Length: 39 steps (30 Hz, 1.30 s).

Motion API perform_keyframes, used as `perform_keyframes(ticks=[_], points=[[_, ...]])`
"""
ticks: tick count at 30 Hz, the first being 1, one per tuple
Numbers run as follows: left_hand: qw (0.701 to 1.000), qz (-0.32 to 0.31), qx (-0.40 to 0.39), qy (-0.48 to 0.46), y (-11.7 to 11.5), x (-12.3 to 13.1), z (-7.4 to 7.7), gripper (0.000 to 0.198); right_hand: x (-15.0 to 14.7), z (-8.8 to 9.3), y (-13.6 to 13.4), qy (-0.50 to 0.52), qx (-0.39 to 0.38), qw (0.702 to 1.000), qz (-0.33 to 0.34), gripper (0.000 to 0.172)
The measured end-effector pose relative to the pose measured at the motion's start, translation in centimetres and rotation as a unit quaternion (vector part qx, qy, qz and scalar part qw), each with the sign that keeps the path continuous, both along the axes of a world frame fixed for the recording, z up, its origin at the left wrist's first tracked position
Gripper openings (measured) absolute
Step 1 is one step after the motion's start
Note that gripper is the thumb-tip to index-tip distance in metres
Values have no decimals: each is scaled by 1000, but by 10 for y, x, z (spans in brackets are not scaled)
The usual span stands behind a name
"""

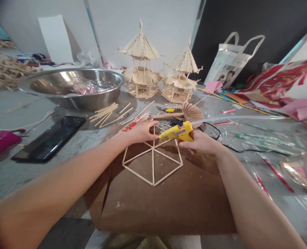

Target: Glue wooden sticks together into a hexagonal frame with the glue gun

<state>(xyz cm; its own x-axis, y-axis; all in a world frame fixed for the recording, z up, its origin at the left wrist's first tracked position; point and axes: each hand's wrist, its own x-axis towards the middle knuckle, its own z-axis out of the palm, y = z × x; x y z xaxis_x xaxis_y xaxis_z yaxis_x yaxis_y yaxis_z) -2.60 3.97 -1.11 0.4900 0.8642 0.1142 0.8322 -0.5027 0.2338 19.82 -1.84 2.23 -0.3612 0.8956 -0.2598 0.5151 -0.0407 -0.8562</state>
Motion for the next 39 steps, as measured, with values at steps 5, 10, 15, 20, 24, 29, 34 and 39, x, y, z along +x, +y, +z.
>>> perform_keyframes(ticks=[5,10,15,20,24,29,34,39], points=[[999,-17,-29,26,0,-1,1,81,-2,4,-1,5,-2,1000,1,20],[999,-38,-31,23,0,-2,2,79,1,0,1,4,-5,1000,7,19],[998,-39,-40,12,-1,-2,6,77,3,-5,2,-11,-20,1000,4,20],[990,-36,-123,-63,5,-11,7,85,17,1,4,60,16,998,-19,17],[988,-42,-133,-70,7,-15,7,82,35,3,7,184,81,977,-68,19],[990,-48,-128,-23,3,-13,10,88,38,6,5,192,93,973,-85,22],[992,-40,-117,6,4,-11,7,93,32,5,4,175,75,980,-53,20],[993,-42,-114,14,6,-12,4,96,32,0,7,189,47,980,-37,22]])
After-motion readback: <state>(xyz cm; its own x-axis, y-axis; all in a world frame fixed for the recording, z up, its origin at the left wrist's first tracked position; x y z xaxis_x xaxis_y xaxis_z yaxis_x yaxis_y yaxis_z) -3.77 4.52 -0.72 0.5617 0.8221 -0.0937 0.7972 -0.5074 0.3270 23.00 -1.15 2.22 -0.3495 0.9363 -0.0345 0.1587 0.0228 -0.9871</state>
